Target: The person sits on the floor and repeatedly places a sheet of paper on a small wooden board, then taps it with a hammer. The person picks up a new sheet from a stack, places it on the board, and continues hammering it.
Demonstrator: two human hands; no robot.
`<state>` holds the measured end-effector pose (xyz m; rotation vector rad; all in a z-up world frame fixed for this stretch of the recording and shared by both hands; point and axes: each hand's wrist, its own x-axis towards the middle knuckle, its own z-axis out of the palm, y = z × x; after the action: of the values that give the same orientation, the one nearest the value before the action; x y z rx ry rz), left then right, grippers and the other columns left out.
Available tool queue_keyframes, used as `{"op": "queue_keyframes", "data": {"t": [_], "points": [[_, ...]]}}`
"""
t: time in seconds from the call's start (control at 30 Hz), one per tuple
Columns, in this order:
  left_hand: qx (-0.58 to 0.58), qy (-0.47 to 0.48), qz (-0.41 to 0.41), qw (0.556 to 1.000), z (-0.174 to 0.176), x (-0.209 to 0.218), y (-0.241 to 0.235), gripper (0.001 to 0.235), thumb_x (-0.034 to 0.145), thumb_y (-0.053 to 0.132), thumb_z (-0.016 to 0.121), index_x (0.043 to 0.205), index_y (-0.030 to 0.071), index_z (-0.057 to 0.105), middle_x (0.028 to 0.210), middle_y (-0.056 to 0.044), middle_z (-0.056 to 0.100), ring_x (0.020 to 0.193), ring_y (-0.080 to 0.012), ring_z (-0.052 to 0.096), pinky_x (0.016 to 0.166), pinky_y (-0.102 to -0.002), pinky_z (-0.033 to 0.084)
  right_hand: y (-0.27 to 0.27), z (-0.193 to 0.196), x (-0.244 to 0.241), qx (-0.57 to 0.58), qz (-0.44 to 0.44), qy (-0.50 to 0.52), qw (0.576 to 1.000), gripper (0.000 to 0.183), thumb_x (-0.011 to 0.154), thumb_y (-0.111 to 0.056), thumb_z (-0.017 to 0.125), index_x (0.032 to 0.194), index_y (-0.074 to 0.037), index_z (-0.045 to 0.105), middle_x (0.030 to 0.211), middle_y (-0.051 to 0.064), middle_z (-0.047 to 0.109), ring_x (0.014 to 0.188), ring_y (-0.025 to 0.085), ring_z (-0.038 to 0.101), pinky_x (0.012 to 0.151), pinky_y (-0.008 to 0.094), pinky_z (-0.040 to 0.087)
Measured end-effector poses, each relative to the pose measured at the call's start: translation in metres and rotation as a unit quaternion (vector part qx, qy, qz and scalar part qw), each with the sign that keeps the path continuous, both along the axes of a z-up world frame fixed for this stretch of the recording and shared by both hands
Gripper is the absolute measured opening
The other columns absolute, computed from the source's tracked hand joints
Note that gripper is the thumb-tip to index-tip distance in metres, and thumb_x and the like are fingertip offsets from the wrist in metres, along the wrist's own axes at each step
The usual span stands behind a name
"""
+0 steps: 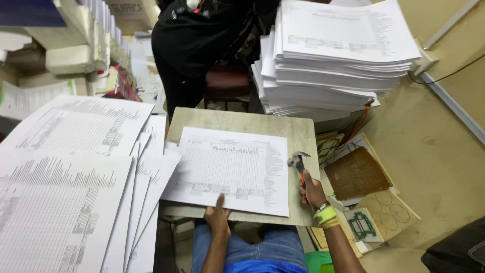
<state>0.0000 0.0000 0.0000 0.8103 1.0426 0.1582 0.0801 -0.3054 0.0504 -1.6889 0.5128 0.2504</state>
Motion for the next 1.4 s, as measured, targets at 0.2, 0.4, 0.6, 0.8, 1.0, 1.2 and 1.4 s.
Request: {"op": "queue_keyframes", "data": {"t": [0.2, 0.4, 0.6, 0.8, 1.0, 1.2, 1.4], "points": [[0.137, 0.032, -0.094, 0.986, -0.008, 0.056, 0.021, 0.048, 0.101, 0.018, 0.079, 0.083, 0.014, 0.034, 0.077, -0.004, 0.042, 0.070, -0.0159, 0.049, 0.065, -0.045, 0.069, -0.041, -0.047, -0.136, 0.118, -0.091, -0.026, 0.989, 0.059, 0.114, -0.055, 0.051, 0.082, -0.006, 0.050, 0.056, 0.006, 0.034, 0.039, 0.020, 0.033, 0.033, 0.034, 0.023], [0.006, -0.148, -0.104, 0.984, 0.114, 0.069, -0.002, 0.037, 0.088, 0.017, 0.089, 0.104, 0.007, 0.058, 0.102, -0.009, 0.070, 0.091, -0.0238, 0.069, 0.066, -0.038, 0.051, -0.106, -0.082, -0.181, 0.200, -0.188, -0.016, 0.962, 0.062, 0.122, -0.062, 0.045, 0.092, -0.008, 0.046, 0.063, 0.006, 0.030, 0.042, 0.021, 0.025, 0.037, 0.040, 0.025], [0.122, -0.273, -0.103, 0.949, 0.290, 0.008, 0.040, 0.051, 0.091, 0.017, 0.084, 0.050, 0.019, 0.054, 0.048, 0.002, 0.056, 0.047, -0.0169, 0.066, 0.113, -0.050, 0.065, -0.083, -0.032, -0.160, 0.168, -0.240, -0.081, 0.953, 0.057, 0.128, -0.054, 0.042, 0.095, -0.007, 0.045, 0.067, 0.005, 0.029, 0.049, 0.018, 0.025, 0.041, 0.035, 0.021], [0.284, -0.389, 0.107, 0.870, 0.340, -0.062, 0.121, 0.044, 0.097, 0.014, 0.083, 0.067, 0.019, 0.052, 0.062, 0.008, 0.056, 0.061, -0.0117, 0.058, 0.053, -0.026, 0.050, -0.044, -0.019, -0.125, 0.189, -0.160, -0.117, 0.962, 0.060, 0.126, -0.053, 0.038, 0.086, -0.009, 0.043, 0.062, 0.005, 0.030, 0.043, 0.021, 0.030, 0.041, 0.035, 0.025], [0.210, -0.476, 0.402, 0.754, 0.313, -0.115, 0.151, 0.127, 0.074, 0.005, 0.111, 0.174, 0.003, 0.032, 0.169, -0.026, 0.063, 0.164, -0.0433, 0.061, 0.132, -0.051, 0.067, -0.010, -0.012, -0.120, 0.191, -0.113, -0.068, 0.973, 0.064, 0.116, -0.065, 0.046, 0.087, -0.008, 0.047, 0.061, 0.006, 0.034, 0.041, 0.022, 0.037, 0.038, 0.034, 0.024], [0.059, -0.170, 0.214, 0.960, 0.209, -0.135, 0.135, 0.053, 0.108, 0.025, 0.052, 0.147, -0.011, 0.045, 0.157, -0.043, 0.051, 0.148, -0.0533, 0.056, 0.123, -0.052, 0.052, -0.005, -0.017, -0.125, 0.176, -0.085, -0.058, 0.979, 0.062, 0.116, -0.059, 0.049, 0.086, -0.006, 0.049, 0.061, 0.006, 0.035, 0.041, 0.022, 0.038, 0.038, 0.032, 0.025], [0.069, -0.228, 0.191, 0.952, 0.191, -0.132, 0.153, 0.058, 0.112, 0.028, 0.038, 0.155, -0.012, 0.038, 0.166, -0.033, 0.047, 0.155, -0.0454, 0.050, 0.130, -0.050, 0.045, -0.005, -0.009, -0.125, 0.175, -0.108, -0.066, 0.977, 0.060, 0.116, -0.060, 0.049, 0.087, -0.007, 0.046, 0.061, 0.005, 0.032, 0.043, 0.021, 0.035, 0.040, 0.033, 0.025]]}}
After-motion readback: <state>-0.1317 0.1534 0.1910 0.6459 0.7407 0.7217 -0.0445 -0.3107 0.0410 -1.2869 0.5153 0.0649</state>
